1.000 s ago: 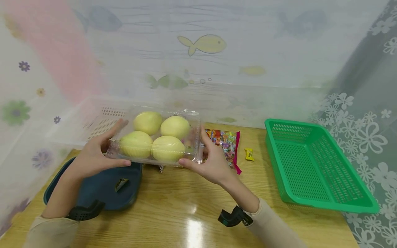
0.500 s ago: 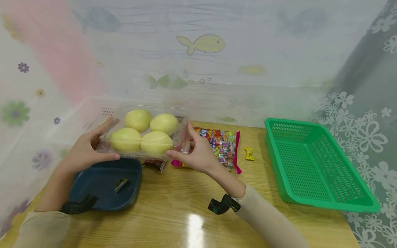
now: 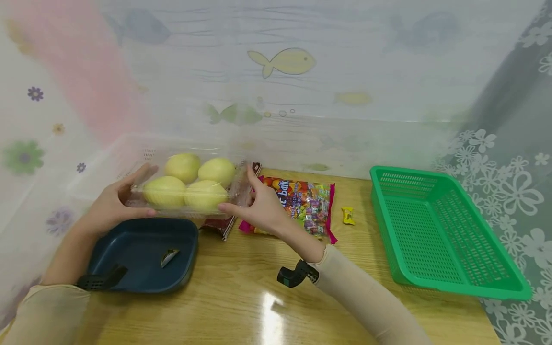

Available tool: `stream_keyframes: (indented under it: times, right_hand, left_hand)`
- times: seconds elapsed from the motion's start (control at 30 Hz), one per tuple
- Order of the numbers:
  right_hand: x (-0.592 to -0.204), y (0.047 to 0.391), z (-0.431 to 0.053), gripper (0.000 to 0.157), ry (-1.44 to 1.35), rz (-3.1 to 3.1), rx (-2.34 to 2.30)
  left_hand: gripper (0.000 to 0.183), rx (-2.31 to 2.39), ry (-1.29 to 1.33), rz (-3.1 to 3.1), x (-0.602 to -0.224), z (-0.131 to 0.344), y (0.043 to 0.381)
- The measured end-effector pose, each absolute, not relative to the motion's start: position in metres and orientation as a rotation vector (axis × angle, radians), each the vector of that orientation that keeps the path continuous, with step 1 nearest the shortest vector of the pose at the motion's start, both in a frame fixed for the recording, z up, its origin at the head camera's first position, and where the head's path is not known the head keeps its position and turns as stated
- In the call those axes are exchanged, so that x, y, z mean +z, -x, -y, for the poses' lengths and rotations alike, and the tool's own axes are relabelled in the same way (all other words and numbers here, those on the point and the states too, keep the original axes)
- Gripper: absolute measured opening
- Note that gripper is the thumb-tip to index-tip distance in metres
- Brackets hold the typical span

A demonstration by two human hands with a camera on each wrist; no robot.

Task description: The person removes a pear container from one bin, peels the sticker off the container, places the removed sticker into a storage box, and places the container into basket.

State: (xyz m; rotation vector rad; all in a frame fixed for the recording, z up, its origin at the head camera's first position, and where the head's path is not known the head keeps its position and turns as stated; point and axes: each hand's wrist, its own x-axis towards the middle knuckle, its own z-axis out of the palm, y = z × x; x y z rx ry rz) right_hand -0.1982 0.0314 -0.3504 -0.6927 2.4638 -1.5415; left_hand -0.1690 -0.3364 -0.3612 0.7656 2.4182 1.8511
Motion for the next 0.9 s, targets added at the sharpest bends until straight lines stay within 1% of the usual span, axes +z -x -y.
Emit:
stream_keyframes:
  times: [0.1,0.27,0.57,0.9]
  right_hand:
    - [-0.351,0.201,-0.022,0.115,0.702,-2.469,-1.534]
    - [-0.352,0.207,-0.007,0.114,0.696,-2.46,-1.538]
    - [-0.355,0.216,0.019,0.115,0.745,-2.475,-1.541]
    - [-0.355,0.229,0.035,0.118,0.725,-2.539,-1.467]
  left_hand:
    - [0.105,1.947,-0.8,-2.296,-0.364,0.346,0.172]
    - [0.107,1.968,-0.809,-2.233,-0.368,0.361,0.178]
    - [0.106,1.851,-0.673,-2.352,-0.368,0.385,0.183]
    - [0.109,1.583,-0.482,-2.604,-0.358,0.394,0.191]
